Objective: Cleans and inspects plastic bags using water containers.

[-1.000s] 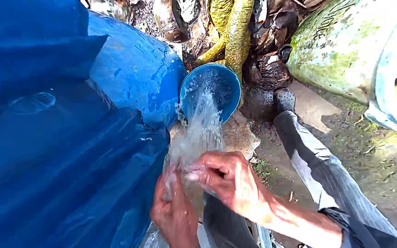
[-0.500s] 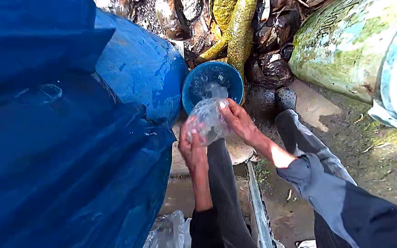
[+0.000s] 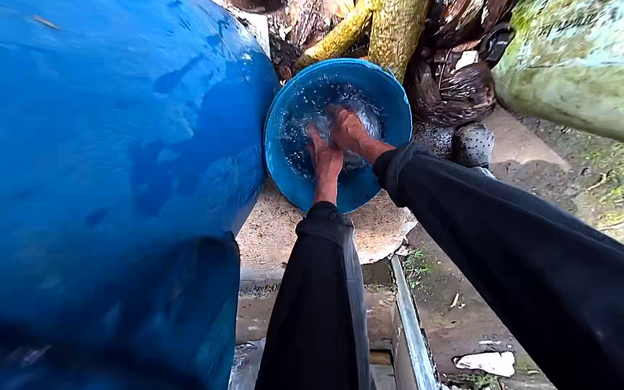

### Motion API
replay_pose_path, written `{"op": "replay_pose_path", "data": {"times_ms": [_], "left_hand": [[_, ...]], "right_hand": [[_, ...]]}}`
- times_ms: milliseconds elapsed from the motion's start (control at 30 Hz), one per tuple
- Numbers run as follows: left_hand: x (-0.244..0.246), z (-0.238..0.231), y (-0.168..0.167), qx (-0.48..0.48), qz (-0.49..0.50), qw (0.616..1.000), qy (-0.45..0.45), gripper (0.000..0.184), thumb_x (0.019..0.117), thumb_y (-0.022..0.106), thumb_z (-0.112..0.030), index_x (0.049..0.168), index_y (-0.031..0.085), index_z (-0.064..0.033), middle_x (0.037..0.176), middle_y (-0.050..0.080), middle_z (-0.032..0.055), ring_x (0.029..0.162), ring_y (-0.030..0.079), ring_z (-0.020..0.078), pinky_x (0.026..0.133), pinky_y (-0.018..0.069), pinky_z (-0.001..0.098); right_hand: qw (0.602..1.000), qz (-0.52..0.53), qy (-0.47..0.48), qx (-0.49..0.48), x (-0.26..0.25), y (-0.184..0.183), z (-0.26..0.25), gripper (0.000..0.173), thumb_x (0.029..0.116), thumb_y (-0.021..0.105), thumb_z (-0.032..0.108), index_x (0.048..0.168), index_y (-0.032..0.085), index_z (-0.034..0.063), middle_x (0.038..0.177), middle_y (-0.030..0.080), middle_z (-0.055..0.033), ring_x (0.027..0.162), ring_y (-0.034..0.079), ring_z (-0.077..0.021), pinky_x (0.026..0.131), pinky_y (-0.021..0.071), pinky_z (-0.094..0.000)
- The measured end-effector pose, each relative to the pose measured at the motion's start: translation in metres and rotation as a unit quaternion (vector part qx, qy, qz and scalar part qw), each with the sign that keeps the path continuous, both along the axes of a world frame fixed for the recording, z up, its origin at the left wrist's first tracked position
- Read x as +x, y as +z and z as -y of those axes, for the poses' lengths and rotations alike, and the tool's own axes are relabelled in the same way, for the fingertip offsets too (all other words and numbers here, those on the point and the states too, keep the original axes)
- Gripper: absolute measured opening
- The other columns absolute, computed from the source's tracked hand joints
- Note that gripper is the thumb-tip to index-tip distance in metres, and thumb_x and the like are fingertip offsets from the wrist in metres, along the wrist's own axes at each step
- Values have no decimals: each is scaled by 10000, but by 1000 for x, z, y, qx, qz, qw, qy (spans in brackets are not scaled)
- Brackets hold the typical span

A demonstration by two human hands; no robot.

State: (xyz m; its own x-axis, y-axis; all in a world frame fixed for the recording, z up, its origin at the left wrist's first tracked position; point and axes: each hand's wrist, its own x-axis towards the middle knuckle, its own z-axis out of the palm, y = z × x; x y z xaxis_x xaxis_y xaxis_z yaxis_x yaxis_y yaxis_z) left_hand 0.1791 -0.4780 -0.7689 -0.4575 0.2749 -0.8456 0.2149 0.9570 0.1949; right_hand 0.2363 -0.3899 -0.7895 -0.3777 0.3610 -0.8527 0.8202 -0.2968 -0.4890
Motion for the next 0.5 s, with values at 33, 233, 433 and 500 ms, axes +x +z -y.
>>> {"op": "replay_pose_path", "data": {"times_ms": [33,233,433,500], "left_hand": [[-2,-2,-11,-2,4,1000,-9,1003,925,733,-238,1649,55,-91,1613,318,261,1456,394,390,1178,371,534],[-4,-13,-17,-92,77,983,-141,449,1029,601,-212,1392,550,48,1416,555,280,1353,505,414,1118,385,581],[-6,-14,-3,-99,23,981,-168,437,1020,578,-150,1397,536,67,1430,539,290,1368,493,427,1139,387,569],[-9,-8,12,-13,-31,996,-80,372,1082,474,-228,1284,630,43,1308,632,258,1273,578,393,1093,437,556]], "right_hand": [[1000,-3,3,-12,-3,-6,0,499,1037,533,154,1525,465,73,1500,512,-228,1395,490,-392,1150,391,-580],[991,30,102,-83,-5,-12,4,516,1076,501,165,1511,396,-91,1564,384,-317,1487,334,-450,1214,263,-567],[997,40,60,-33,5,-13,4,521,1049,553,160,1480,426,-104,1541,403,-329,1465,369,-450,1203,304,-554],[997,61,39,-11,5,7,-6,442,1029,575,191,1404,546,-42,1441,520,-309,1374,479,-459,1121,393,-612]]}}
